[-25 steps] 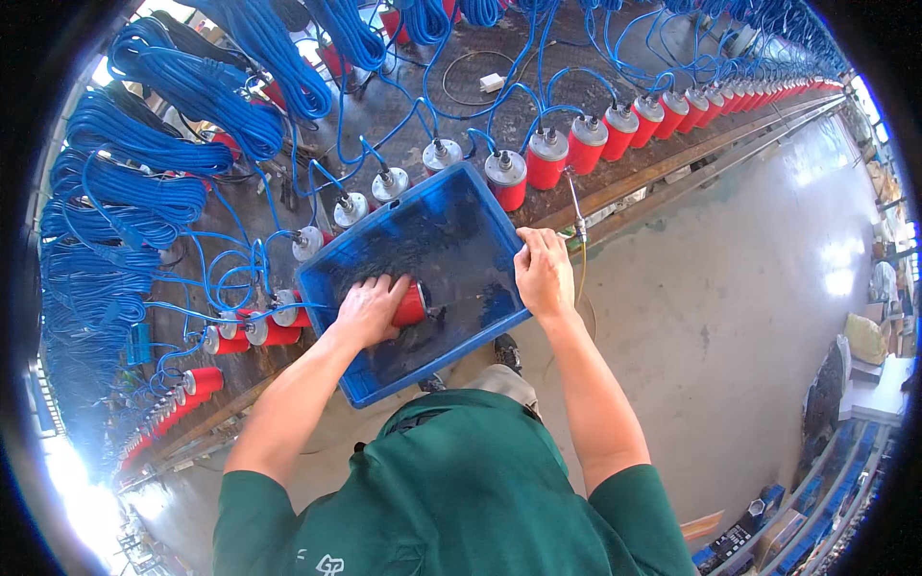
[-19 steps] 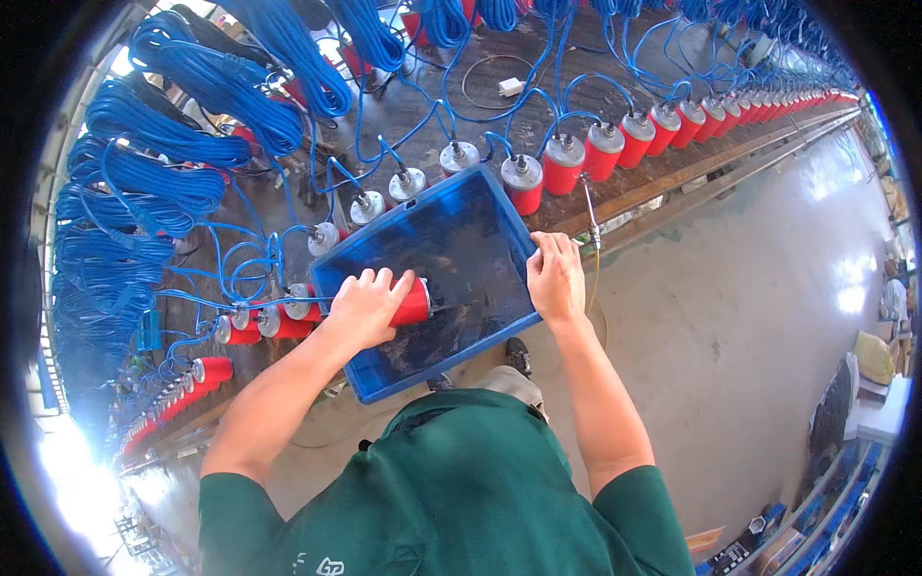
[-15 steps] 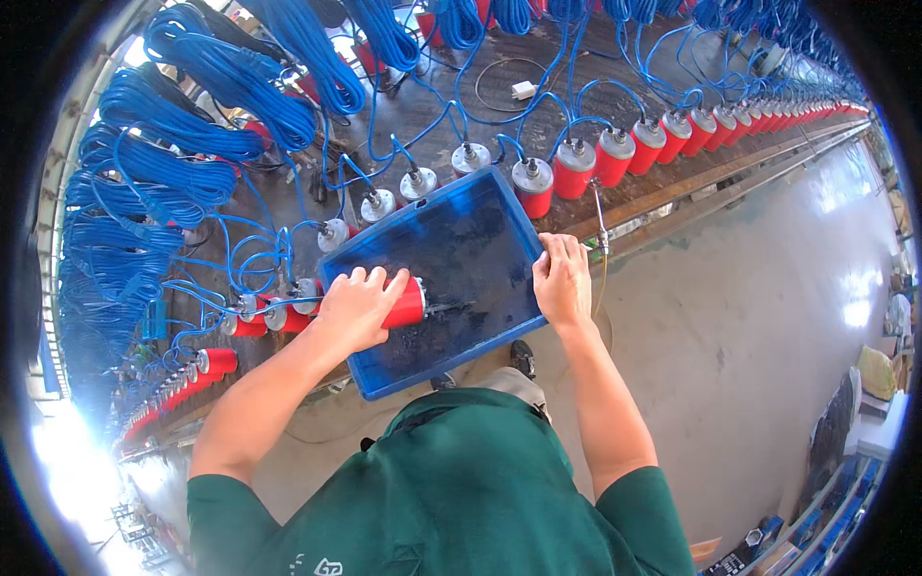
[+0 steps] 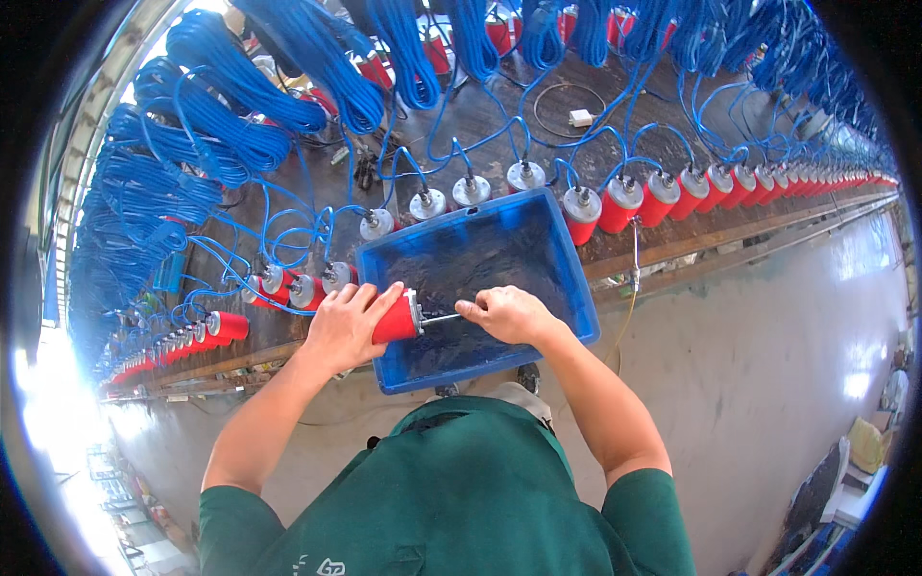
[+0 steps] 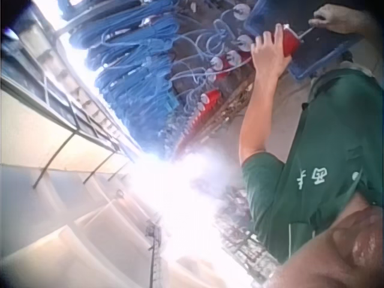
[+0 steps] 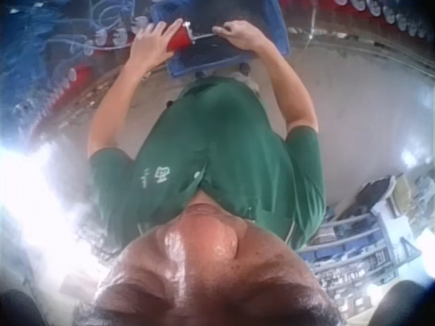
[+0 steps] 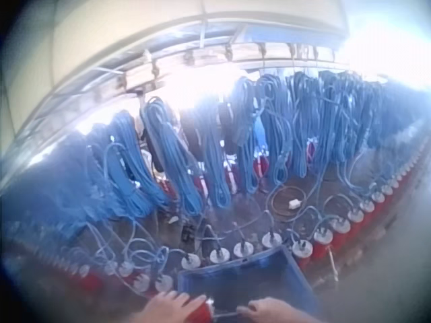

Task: The person takes a red cylinder from a row, inserts a internal tube and valve assembly, and then dips the cylinder into a blue water container to check for leaks.

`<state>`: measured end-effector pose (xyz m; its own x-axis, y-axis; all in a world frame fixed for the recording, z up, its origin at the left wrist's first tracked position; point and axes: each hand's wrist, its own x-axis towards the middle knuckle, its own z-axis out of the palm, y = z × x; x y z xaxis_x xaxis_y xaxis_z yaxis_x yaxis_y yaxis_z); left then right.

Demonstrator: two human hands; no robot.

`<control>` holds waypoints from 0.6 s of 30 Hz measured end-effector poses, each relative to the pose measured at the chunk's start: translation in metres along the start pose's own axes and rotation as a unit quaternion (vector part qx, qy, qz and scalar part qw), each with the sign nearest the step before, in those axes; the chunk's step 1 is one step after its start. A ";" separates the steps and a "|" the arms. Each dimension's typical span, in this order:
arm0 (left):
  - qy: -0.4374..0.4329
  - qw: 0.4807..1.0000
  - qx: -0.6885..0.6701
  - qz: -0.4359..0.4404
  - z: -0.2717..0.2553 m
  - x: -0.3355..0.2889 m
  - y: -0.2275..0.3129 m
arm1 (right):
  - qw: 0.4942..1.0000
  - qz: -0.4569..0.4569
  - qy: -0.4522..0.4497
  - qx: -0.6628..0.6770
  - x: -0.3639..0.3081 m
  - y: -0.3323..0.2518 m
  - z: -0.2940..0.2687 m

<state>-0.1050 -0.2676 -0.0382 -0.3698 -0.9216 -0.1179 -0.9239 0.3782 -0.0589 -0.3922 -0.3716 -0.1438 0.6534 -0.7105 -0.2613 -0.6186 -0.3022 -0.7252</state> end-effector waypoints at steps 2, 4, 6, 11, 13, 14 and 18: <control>0.041 0.999 -0.008 -0.009 0.017 -0.017 -0.007 | 0.995 0.039 -0.072 0.065 0.014 -0.005 0.002; 0.074 0.997 -0.024 -0.016 0.026 -0.029 -0.011 | 0.978 0.084 -0.142 0.128 0.021 -0.013 -0.001; 0.086 0.995 -0.032 -0.038 0.039 -0.041 -0.015 | 0.938 0.177 -0.229 0.189 0.022 -0.027 -0.006; 0.131 0.988 -0.061 -0.049 0.053 -0.051 -0.025 | 0.985 -0.024 -0.086 0.148 0.024 -0.027 0.028; 0.131 0.985 -0.094 -0.057 0.053 -0.053 -0.029 | 0.989 -0.134 0.042 0.035 0.020 -0.025 0.040; 0.133 0.985 -0.095 -0.061 0.053 -0.053 -0.031 | 0.973 -0.200 0.109 -0.027 0.020 -0.025 0.043; 0.110 0.981 -0.136 -0.083 0.055 -0.053 -0.039 | 0.977 -0.187 0.098 0.015 0.025 -0.037 0.037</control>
<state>-0.0443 -0.2286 -0.0844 -0.1969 -0.9764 0.0892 -0.9543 0.2117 0.2107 -0.3370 -0.3543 -0.1471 0.7330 -0.6634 0.1505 -0.3383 -0.5475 -0.7654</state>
